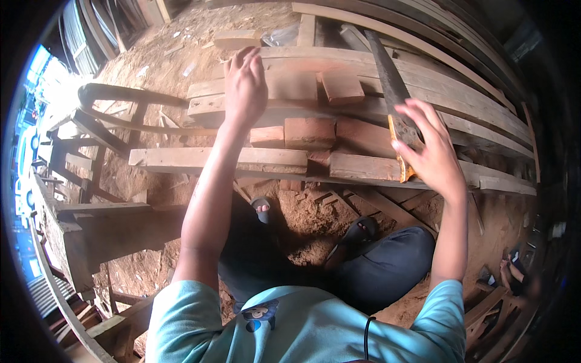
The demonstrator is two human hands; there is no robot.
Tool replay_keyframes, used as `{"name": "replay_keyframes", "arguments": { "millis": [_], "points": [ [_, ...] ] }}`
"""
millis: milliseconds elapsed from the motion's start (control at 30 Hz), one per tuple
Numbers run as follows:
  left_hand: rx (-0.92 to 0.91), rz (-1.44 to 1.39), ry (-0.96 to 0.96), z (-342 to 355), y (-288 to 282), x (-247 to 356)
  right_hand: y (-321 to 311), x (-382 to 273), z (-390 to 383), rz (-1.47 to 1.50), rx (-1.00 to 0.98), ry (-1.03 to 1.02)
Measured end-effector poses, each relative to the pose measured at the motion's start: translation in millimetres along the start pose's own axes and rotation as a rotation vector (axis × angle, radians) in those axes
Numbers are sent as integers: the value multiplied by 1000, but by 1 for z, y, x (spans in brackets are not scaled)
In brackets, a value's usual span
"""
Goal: The person uses a hand saw to cut a small wooden block on a workbench. They hold the block with one hand and saw with the other, then separate the cut piece and place it aside.
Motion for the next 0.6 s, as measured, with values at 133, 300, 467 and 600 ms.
{"name": "replay_keyframes", "arguments": {
  "millis": [133, 300, 467, 600],
  "points": [
    [107, 26, 67, -1, 13, 18, 34, 9, 62, -177, 21, -101],
    [164, 5, 11, 1, 19, 31, 106, 34, 102, -216, -203, -164],
    [167, -15, -28, -3, 15, 39, 118, 14, 128, -322, -202, -154],
    [171, -13, -40, -2, 16, 30, 115, 21, 138, -232, -226, -135]
  ]
}}
Point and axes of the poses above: each hand's wrist, its own z-axis towards the middle knuckle, its own y-axis out of the palm, x = y × z, the point moved 1 cm from there along z, towards the middle knuckle, and after that the axes turned 7 degrees about y, right-handed, at the moved point
